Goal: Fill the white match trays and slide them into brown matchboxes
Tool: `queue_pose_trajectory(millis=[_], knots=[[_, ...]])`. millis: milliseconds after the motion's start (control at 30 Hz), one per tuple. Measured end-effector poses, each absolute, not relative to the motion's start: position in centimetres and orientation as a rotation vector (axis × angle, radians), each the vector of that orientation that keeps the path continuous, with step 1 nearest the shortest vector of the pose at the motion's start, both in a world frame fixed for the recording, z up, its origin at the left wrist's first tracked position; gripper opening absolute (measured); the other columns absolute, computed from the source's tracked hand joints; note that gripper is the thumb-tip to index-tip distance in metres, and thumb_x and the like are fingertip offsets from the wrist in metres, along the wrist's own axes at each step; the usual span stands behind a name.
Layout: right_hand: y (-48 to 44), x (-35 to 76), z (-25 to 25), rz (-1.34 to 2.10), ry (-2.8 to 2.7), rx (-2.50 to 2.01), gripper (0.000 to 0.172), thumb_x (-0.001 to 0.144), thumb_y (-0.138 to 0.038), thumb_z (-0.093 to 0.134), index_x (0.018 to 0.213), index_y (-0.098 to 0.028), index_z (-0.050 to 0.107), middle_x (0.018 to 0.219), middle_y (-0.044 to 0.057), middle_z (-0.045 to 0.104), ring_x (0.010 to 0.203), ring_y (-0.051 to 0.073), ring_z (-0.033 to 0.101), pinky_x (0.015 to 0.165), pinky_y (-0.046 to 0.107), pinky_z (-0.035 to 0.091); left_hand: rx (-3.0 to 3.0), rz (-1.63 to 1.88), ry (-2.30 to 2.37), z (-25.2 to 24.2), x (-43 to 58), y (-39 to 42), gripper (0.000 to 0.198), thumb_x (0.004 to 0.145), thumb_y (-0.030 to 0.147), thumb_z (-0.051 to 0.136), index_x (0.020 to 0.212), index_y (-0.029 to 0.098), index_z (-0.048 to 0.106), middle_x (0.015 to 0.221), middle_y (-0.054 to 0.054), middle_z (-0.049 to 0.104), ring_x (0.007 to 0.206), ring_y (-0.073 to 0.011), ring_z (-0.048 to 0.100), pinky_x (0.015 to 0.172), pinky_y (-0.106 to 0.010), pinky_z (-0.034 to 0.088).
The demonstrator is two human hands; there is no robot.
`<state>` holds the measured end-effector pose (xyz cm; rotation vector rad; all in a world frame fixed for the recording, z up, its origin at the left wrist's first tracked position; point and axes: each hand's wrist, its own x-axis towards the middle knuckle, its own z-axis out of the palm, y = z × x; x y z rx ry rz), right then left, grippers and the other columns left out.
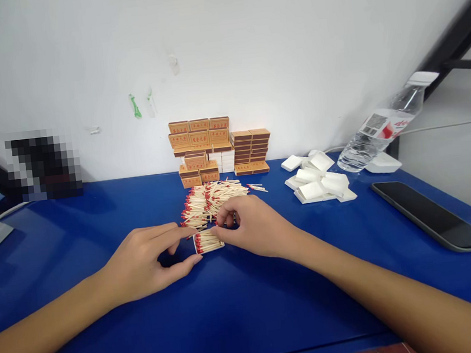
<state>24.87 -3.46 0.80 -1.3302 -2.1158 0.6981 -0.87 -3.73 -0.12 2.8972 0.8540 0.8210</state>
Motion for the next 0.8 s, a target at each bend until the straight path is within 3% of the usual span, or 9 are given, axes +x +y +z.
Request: queue_pose_trajectory(millis=[133,300,367,467,567,800], knots=[[-3.8,24.5,1.1,0.744,-2.068,-1.321,0.012,0.086,-0.031,0.072,0.079,-0.022,0.072,0.073,0.000,0.069,0.064,0.015,0.057,0.061,0.030,0.045,2.902,0.838,0.844,-0.2,-0.9,-3.7,0.027,0.098,0.037,0.067,0.115,0.017,0.070,0.074,0.003,0.065,0.057,-0.0106,0.058,0.054,-0.026,0.043],[-3.0,25.9,2.9,0.941,-1.952,-1.247,0.026,0.090,-0.048,0.071,0.085,-0.022,0.073,0.077,0.002,0.071,0.068,0.016,0.059,0.061,0.031,0.047,2.876,0.839,0.859,-0.3,-1.0,-3.7,0.028,0.097,0.037,0.068,0.117,0.018,0.070,0.074,0.003,0.065,0.059,-0.0111,0.059,0.056,-0.026,0.043],[-1.9,27.7,3.5,0.837,-1.937,-1.293,0.031,0.091,-0.053,0.068,0.087,-0.022,0.072,0.077,0.002,0.070,0.065,0.016,0.059,0.059,0.031,0.046,2.865,0.831,0.873,-0.3,-1.0,-3.7,0.028,0.097,0.038,0.067,0.118,0.019,0.070,0.074,0.003,0.065,0.060,-0.0111,0.060,0.057,-0.026,0.044],[0.2,31.4,3.5,0.382,-1.992,-1.463,0.030,0.090,-0.052,0.068,0.085,-0.023,0.071,0.078,0.005,0.070,0.067,0.019,0.060,0.061,0.034,0.046,2.861,0.806,0.890,-0.4,-1.1,-3.7,0.028,0.098,0.039,0.066,0.116,0.019,0.071,0.074,0.003,0.065,0.060,-0.0108,0.060,0.057,-0.026,0.044],[2.1,34.1,2.5,0.079,-2.125,-1.541,0.026,0.089,-0.047,0.067,0.084,-0.023,0.071,0.090,0.009,0.071,0.071,0.021,0.062,0.067,0.038,0.048,2.856,0.786,0.889,-0.4,-1.1,-3.7,0.027,0.097,0.039,0.066,0.115,0.020,0.072,0.073,0.004,0.063,0.059,-0.0105,0.058,0.055,-0.026,0.044],[3.0,34.0,0.6,0.039,-2.304,-1.490,0.022,0.094,-0.042,0.066,0.092,-0.021,0.072,0.102,0.012,0.067,0.084,0.025,0.063,0.077,0.040,0.049,2.831,0.778,0.884,-0.5,-1.1,-3.6,0.027,0.097,0.038,0.068,0.116,0.019,0.071,0.073,0.004,0.061,0.061,-0.0113,0.058,0.058,-0.027,0.044]])
